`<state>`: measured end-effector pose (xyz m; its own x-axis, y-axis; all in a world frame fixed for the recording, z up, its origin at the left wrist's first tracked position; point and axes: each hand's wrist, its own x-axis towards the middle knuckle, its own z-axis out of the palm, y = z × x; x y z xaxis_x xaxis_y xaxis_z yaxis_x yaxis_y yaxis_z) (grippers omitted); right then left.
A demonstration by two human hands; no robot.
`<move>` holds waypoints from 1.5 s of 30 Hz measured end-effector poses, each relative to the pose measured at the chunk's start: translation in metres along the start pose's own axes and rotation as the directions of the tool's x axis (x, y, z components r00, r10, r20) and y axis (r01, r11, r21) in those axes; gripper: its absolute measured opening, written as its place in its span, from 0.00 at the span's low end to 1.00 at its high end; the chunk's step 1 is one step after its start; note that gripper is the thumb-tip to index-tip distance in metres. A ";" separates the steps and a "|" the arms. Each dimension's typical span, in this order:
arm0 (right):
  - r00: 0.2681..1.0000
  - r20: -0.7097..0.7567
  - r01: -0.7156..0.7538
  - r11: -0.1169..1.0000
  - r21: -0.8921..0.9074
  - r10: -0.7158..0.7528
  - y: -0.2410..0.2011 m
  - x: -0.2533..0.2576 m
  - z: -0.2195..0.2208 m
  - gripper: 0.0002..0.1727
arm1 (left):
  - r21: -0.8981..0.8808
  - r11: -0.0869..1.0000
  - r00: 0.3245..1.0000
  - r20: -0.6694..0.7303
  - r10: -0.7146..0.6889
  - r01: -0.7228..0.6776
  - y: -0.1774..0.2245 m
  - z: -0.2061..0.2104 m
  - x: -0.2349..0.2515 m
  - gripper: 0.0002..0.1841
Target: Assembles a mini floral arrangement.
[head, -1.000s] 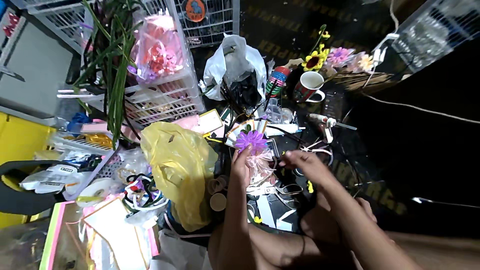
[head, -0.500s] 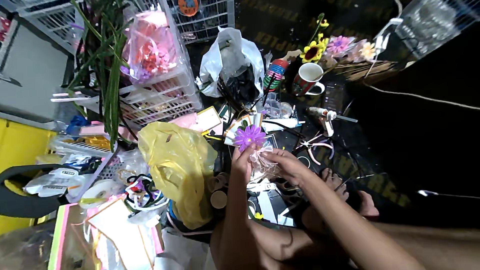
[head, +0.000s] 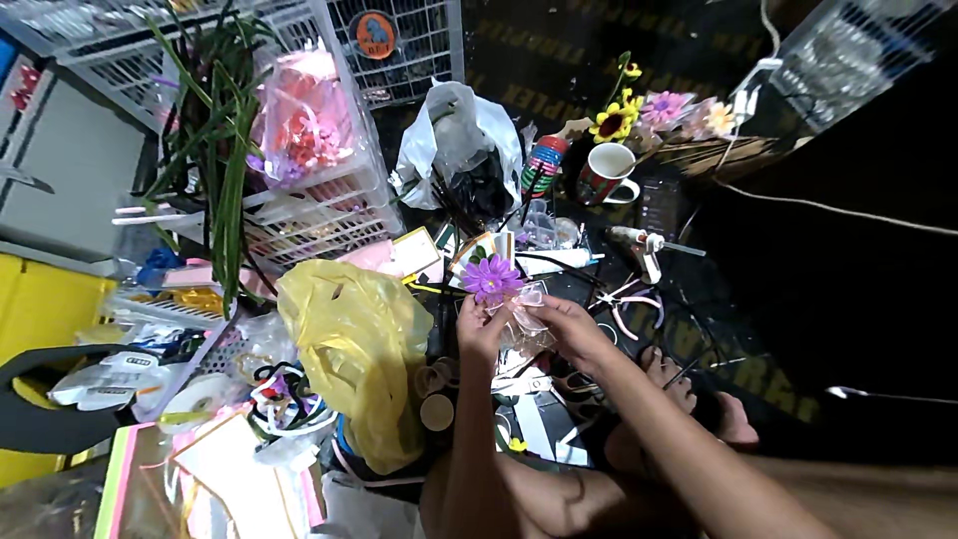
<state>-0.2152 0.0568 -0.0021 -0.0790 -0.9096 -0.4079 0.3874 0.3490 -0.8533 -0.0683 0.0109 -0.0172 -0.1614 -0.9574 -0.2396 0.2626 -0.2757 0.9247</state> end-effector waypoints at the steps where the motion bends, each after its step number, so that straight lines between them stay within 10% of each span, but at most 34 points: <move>1: 1.000 -0.003 -0.009 0.999 0.035 0.009 0.000 -0.001 -0.001 0.16 | -0.019 1.000 1.000 0.010 0.002 -0.002 0.000 0.000 0.000 0.21; 14: 0.984 0.113 -0.161 0.965 0.207 0.140 0.004 0.008 -0.008 0.14 | -0.157 0.986 0.995 0.091 -0.047 0.061 0.003 -0.002 -0.002 0.22; 24: 0.977 0.193 0.112 0.988 -0.102 -0.091 -0.003 0.003 -0.009 0.28 | 0.150 0.982 0.990 -0.066 0.124 -0.113 0.007 0.004 -0.007 0.24; 34: 0.995 0.005 0.103 0.995 -0.014 -0.103 0.003 0.009 0.003 0.07 | 0.116 0.981 0.985 0.095 0.146 -0.157 -0.001 -0.002 -0.007 0.08; 40: 0.998 0.056 0.029 0.972 -0.235 -0.016 -0.009 -0.013 -0.019 0.04 | 0.020 0.999 0.999 -0.010 0.042 -0.042 0.012 -0.023 -0.003 0.21; 45: 0.993 0.120 0.012 0.959 -0.284 0.023 -0.014 -0.026 -0.027 0.04 | -0.118 0.982 0.977 0.167 -0.130 0.151 0.027 -0.017 -0.016 0.20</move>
<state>-0.2439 0.0813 0.0116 0.0408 -0.9217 -0.3857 0.1093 0.3878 -0.9152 -0.0427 0.0170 0.0061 -0.3507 -0.8854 -0.3052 0.3455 -0.4252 0.8366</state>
